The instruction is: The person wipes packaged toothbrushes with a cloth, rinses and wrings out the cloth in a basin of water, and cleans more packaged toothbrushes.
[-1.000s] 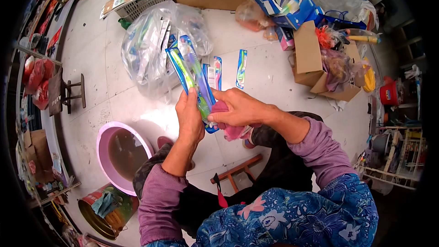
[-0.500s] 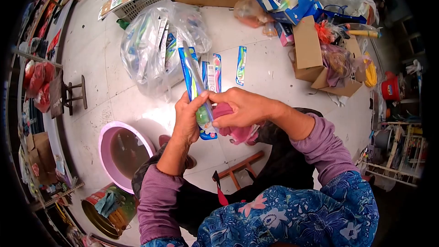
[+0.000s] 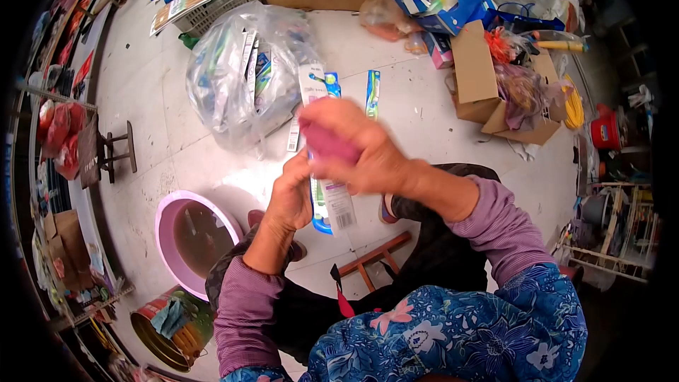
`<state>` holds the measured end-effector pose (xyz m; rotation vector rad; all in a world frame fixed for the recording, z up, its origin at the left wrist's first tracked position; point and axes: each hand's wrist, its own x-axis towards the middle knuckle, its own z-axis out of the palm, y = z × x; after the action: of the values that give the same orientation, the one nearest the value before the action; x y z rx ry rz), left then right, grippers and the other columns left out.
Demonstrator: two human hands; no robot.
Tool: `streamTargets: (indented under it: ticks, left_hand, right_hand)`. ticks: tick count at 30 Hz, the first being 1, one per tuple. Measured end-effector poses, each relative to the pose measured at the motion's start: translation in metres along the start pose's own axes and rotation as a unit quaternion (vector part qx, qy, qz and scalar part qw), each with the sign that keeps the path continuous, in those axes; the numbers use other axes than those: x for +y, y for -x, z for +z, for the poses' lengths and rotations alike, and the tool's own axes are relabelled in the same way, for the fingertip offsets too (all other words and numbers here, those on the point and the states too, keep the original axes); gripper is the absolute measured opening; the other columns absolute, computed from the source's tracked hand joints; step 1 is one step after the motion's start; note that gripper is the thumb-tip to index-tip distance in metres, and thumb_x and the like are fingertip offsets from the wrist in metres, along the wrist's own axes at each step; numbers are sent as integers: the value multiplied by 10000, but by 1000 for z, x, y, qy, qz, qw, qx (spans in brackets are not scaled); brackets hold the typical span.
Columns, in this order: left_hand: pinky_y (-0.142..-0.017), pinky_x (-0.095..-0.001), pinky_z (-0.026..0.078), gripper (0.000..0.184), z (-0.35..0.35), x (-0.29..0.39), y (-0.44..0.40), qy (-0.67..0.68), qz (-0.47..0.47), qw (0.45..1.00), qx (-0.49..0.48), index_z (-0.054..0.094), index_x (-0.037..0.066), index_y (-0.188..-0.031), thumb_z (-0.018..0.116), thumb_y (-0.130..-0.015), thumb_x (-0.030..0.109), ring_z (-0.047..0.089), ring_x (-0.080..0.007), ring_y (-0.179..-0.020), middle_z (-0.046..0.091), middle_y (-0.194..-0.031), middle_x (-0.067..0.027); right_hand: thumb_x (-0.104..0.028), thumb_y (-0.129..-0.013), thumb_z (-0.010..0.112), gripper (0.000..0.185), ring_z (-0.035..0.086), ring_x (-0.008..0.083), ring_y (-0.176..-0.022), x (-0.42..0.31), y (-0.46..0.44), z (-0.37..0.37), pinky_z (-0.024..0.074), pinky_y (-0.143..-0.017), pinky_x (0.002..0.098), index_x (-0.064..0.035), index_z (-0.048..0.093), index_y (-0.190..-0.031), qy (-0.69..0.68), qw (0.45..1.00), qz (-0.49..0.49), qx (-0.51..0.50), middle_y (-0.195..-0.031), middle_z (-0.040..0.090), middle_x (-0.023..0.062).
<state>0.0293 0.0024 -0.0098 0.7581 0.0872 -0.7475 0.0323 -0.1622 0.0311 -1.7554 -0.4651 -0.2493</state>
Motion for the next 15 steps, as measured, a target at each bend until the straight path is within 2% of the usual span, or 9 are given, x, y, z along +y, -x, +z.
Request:
streamTargets:
  ticks: [1,2,5,8,9,11,12,13,15]
  left_hand:
    - [-885,-376,509,518,-1,-3,3,-35,22,999,7,435,-42,-1258,562,-829,219,604,-255,-1022,571,-1150,-145]
    - [-916,-342,494,486,-2,-2,6,-2,11,1000,-19,474,-62,-1214,597,-783,126,594,-222,-1043,566,-1165,-136]
    - [-891,-357,512,517,-2,-5,11,68,-10,997,-46,474,-59,-1212,606,-724,47,607,-230,-1018,565,-1158,-152]
    - [-810,-404,531,640,-4,-6,13,-31,-80,994,-69,390,-41,-1303,571,-692,16,601,-295,-980,557,-1121,-187]
    - [-810,-404,531,640,-1,-7,13,-32,-81,994,-70,390,-41,-1303,571,-692,16,601,-295,-980,557,-1121,-187]
    - [-669,-395,541,620,10,-9,13,-13,-74,992,-99,409,-88,-1249,571,-661,25,621,-293,-812,572,-1027,-219]
    - [-648,-381,531,588,17,-7,15,-21,-74,993,-93,434,-109,-1187,569,-638,50,614,-278,-747,575,-992,-230]
    - [-648,-381,531,588,17,-7,15,-21,-74,993,-94,434,-109,-1187,569,-638,50,614,-278,-747,575,-992,-230]
    - [-676,-384,531,564,13,-5,14,6,-96,988,-116,426,-44,-1204,548,-660,43,620,-267,-777,589,-984,-182]
  right_hand:
    - [-214,-773,741,479,577,261,-1052,0,0,4,393,-968,415,-59,557,-1187,177,974,-137,-37,-1146,581,99]
    - [-214,-773,741,479,577,261,-1052,0,2,5,393,-968,415,-59,557,-1187,176,974,-135,-35,-1146,581,99]
    - [-265,-734,762,467,563,303,-1030,2,1,5,357,-953,437,-65,600,-1124,174,970,-157,-62,-1094,595,99]
    - [-181,-711,760,337,590,255,-890,8,-6,0,413,-837,380,-74,635,-1005,172,965,-192,-41,-981,622,80]
    - [-181,-711,760,337,590,255,-890,14,-10,-2,413,-837,380,-74,635,-1005,173,965,-190,-40,-981,622,80]
    - [-150,-716,702,183,570,243,-816,33,-23,-10,407,-761,374,-94,603,-860,246,949,-199,-14,-857,589,48]
    - [-73,-664,673,157,557,262,-770,38,-34,-10,406,-709,374,-98,585,-793,246,945,-203,68,-786,571,50]
    - [-73,-664,673,157,557,262,-770,43,-38,-12,406,-709,374,-98,585,-793,247,945,-203,69,-786,571,50]
    - [-55,-662,710,207,572,273,-774,42,-44,-14,429,-728,373,-63,628,-851,202,966,-108,117,-865,618,90]
